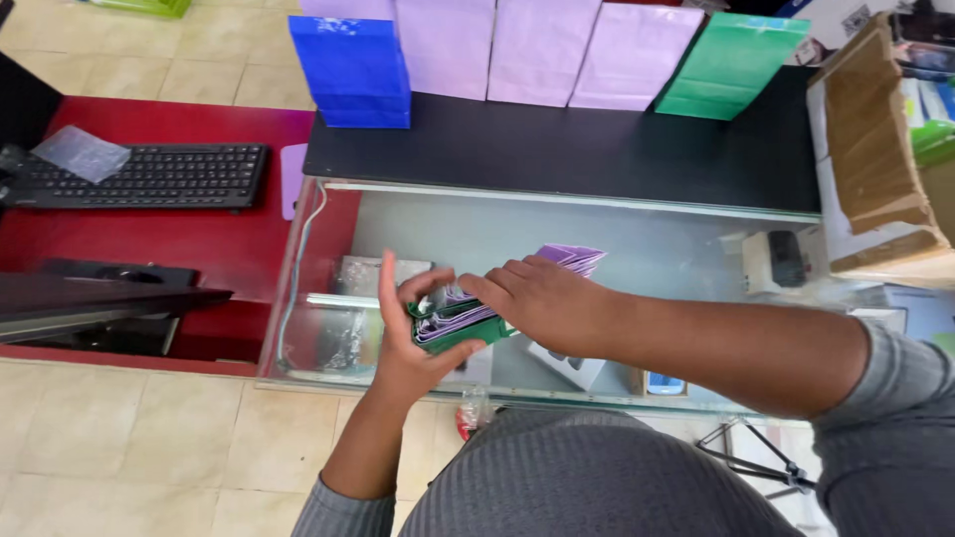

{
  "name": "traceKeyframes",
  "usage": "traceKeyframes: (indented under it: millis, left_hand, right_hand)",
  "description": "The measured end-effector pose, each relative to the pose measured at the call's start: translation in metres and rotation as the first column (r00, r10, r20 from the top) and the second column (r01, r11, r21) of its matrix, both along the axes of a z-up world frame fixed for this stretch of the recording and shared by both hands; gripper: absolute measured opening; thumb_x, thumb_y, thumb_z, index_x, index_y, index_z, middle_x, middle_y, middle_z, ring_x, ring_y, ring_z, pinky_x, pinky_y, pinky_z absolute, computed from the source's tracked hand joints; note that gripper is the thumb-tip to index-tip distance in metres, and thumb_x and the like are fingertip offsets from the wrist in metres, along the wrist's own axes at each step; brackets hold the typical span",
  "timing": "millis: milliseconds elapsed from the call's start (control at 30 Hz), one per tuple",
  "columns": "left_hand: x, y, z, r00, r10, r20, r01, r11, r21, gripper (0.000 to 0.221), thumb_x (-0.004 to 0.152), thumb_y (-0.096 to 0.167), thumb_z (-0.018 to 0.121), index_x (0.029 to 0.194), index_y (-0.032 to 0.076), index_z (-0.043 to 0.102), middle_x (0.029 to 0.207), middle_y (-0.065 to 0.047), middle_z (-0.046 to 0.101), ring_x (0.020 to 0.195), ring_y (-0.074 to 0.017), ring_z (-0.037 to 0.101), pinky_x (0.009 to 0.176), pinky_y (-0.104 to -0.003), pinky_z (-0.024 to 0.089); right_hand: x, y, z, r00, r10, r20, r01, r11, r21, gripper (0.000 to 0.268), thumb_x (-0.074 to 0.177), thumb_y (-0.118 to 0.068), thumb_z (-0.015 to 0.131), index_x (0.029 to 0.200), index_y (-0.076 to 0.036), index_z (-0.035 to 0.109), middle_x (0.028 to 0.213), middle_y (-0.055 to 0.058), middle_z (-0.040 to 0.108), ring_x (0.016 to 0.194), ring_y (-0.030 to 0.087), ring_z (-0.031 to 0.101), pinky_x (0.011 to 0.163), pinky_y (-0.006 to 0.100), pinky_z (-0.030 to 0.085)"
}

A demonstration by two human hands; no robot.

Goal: The person packages electronic accessories by placing them into small paper bags, folding the bag tops, and stacking the filled bags on a store counter.

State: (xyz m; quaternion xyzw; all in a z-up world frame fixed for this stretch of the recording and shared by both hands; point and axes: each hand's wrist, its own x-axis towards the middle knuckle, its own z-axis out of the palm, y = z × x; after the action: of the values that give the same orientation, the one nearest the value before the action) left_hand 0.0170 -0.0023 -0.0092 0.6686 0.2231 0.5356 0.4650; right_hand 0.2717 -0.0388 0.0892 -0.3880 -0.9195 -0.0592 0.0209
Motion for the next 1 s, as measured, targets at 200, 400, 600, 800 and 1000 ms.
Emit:
traceKeyframes:
  millis: [200,400,600,800,1000]
  left_hand:
    - [0.018,-0.012,-0.005,0.983,-0.068,-0.171,0.047,0.991,-0.124,0.089,0.081,0.0,0.099,0.16,-0.001,0.058,0.108,-0.013,0.086,0.101,-0.0262,0.083,0.089,-0.044,0.067]
    - [0.028,-0.017,0.008,0.977,-0.072,-0.203,0.044,0.99,-0.137,0.072,0.078,0.0,0.101,0.143,0.003,0.071,0.096,-0.009,0.085,0.087,-0.021,0.078,0.083,-0.039,0.065]
    - [0.036,-0.023,0.03,0.937,-0.281,-0.208,0.215,0.932,-0.292,0.063,0.078,-0.003,0.098,0.137,0.002,0.079,0.094,-0.012,0.081,0.09,-0.0175,0.071,0.086,-0.042,0.062]
    - [0.047,-0.035,0.025,0.955,-0.033,-0.295,-0.022,0.983,-0.18,0.054,0.082,-0.001,0.099,0.131,-0.002,0.076,0.12,-0.015,0.068,0.107,-0.0304,0.076,0.1,-0.052,0.062]
    - [0.088,-0.073,-0.007,0.936,0.312,-0.161,-0.325,0.944,-0.058,0.093,0.086,0.004,0.099,0.162,-0.002,0.045,0.134,-0.021,0.064,0.116,-0.0276,0.069,0.097,-0.046,0.064]
  right_hand:
    - [0.099,-0.048,0.009,0.902,-0.346,-0.257,0.336,0.938,-0.084,0.15,0.059,-0.064,0.108,0.178,-0.005,0.038,0.171,0.027,0.049,0.166,0.049,0.037,0.137,0.072,0.018]
    - [0.163,-0.053,-0.035,0.506,-0.67,-0.543,0.173,0.696,-0.697,0.173,0.058,-0.063,0.11,0.186,-0.021,0.002,0.191,0.025,0.007,0.174,0.053,0.006,0.137,0.074,0.009]
    - [0.155,-0.03,-0.05,0.517,-0.574,-0.635,-0.121,0.685,-0.718,0.18,0.057,-0.053,0.113,0.186,-0.022,-0.008,0.194,0.021,0.003,0.176,0.046,0.003,0.139,0.066,0.009]
    - [0.155,-0.034,-0.077,0.366,-0.55,-0.751,-0.351,0.665,-0.659,0.148,0.059,-0.04,0.116,0.181,-0.02,0.034,0.178,0.012,0.051,0.172,0.034,0.036,0.14,0.059,0.018]
    - [0.131,-0.068,-0.111,0.169,-0.503,-0.848,-0.379,0.761,-0.527,0.161,0.055,-0.04,0.118,0.181,-0.01,0.022,0.171,0.019,0.054,0.161,0.033,0.048,0.136,0.058,0.033]
